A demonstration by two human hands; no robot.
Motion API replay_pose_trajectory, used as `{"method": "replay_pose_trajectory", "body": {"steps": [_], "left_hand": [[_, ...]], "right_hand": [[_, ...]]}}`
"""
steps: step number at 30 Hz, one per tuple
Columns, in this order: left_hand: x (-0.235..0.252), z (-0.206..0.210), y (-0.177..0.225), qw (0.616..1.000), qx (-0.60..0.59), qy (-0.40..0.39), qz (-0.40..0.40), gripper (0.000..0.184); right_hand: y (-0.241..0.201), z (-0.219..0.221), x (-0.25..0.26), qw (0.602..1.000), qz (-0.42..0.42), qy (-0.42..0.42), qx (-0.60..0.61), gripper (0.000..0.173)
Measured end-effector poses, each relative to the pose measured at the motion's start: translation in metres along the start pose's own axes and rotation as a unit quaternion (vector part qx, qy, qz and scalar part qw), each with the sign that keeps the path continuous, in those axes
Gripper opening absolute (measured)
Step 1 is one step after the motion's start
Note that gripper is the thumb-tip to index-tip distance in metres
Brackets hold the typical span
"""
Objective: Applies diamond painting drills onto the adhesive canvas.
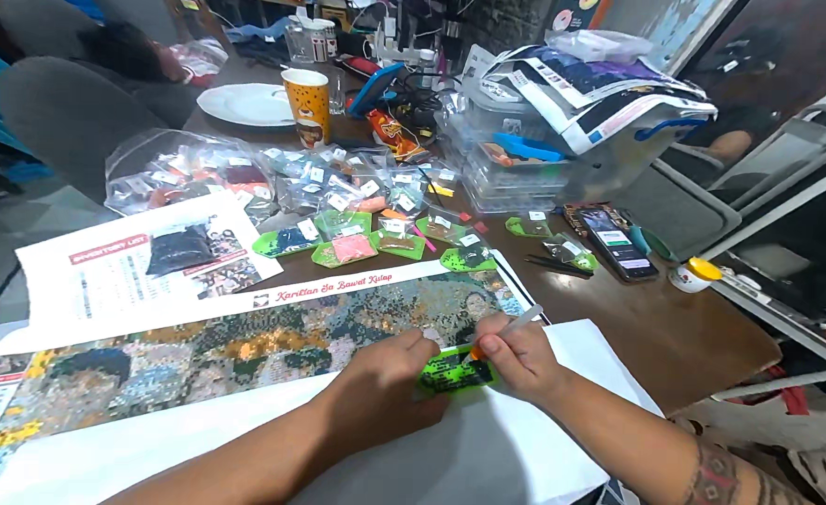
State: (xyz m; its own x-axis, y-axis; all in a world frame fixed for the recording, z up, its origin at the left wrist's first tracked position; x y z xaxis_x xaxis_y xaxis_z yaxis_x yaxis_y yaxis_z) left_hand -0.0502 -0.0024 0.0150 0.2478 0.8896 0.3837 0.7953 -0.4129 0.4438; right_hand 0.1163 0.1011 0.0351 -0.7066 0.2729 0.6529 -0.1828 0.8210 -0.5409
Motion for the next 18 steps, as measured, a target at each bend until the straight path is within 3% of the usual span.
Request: {"method": "replay_pose_trajectory", "body": {"steps": [18], "left_hand": [[0.0017,0.0,-0.0003,1.0,0.003,-0.011,-0.01,0.043]], "right_hand": [[-0.0024,0.0078,0.0007,0.999,-0.008,-0.031,0.008,0.035]]}}
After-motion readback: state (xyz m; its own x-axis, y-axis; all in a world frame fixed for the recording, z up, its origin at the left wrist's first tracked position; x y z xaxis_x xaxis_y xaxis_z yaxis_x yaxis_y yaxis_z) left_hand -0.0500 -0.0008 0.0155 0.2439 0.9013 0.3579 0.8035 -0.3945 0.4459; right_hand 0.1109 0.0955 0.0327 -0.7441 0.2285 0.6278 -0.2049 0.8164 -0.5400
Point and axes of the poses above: each hand's wrist, its own x-axis towards the middle knuckle, its own z-axis out of the palm, y = z × x, the point moved 4 cm from there along x, towards the middle knuckle, and after that the axes turned 1 degree about z, right-handed, at the moved point
